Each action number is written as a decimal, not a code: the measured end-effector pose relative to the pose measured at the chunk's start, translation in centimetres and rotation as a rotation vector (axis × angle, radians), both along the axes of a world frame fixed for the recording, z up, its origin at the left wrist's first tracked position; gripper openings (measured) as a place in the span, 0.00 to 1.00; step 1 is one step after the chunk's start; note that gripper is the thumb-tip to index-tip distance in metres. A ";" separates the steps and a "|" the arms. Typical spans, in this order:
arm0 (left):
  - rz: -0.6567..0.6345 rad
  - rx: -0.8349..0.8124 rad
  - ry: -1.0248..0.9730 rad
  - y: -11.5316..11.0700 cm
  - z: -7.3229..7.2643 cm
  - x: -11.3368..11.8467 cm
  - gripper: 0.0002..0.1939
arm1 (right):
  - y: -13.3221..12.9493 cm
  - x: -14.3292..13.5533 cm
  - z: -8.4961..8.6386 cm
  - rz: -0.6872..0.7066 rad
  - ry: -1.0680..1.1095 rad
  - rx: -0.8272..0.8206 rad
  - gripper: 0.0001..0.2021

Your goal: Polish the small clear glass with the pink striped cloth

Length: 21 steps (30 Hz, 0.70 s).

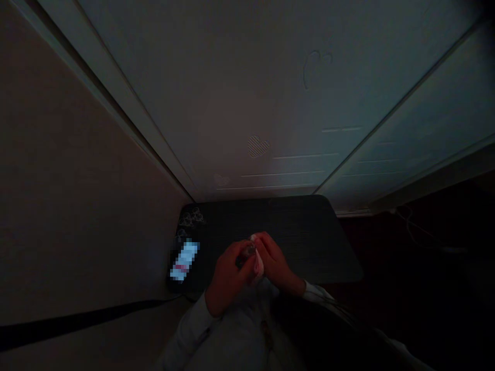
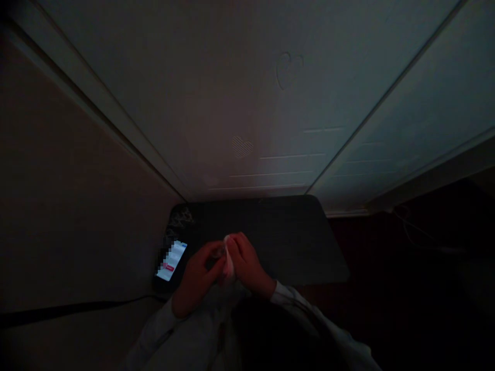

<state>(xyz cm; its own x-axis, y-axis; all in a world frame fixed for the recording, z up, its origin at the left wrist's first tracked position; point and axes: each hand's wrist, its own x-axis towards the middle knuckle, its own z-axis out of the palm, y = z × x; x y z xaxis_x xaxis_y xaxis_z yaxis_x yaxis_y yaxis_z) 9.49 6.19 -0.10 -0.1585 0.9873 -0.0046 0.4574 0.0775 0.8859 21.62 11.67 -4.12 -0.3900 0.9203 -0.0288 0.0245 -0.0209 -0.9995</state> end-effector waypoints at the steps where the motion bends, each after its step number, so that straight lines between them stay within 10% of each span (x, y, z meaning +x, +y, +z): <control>1: 0.006 -0.022 -0.029 0.0 0.0 0.0 0.13 | 0.0 0.0 -0.1 -0.002 -0.024 0.015 0.12; 21: 0.233 -0.051 -0.512 0.1 0.1 -0.7 0.10 | 1.2 0.8 0.2 -0.136 0.106 -0.274 0.15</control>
<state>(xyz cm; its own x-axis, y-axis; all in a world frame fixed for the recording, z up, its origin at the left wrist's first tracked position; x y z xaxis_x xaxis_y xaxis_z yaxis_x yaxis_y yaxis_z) 8.79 6.30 0.04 -0.3368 0.9232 -0.1853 -0.0639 0.1739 0.9827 22.45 12.89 -3.88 -0.2782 0.9279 -0.2484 -0.1005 -0.2853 -0.9532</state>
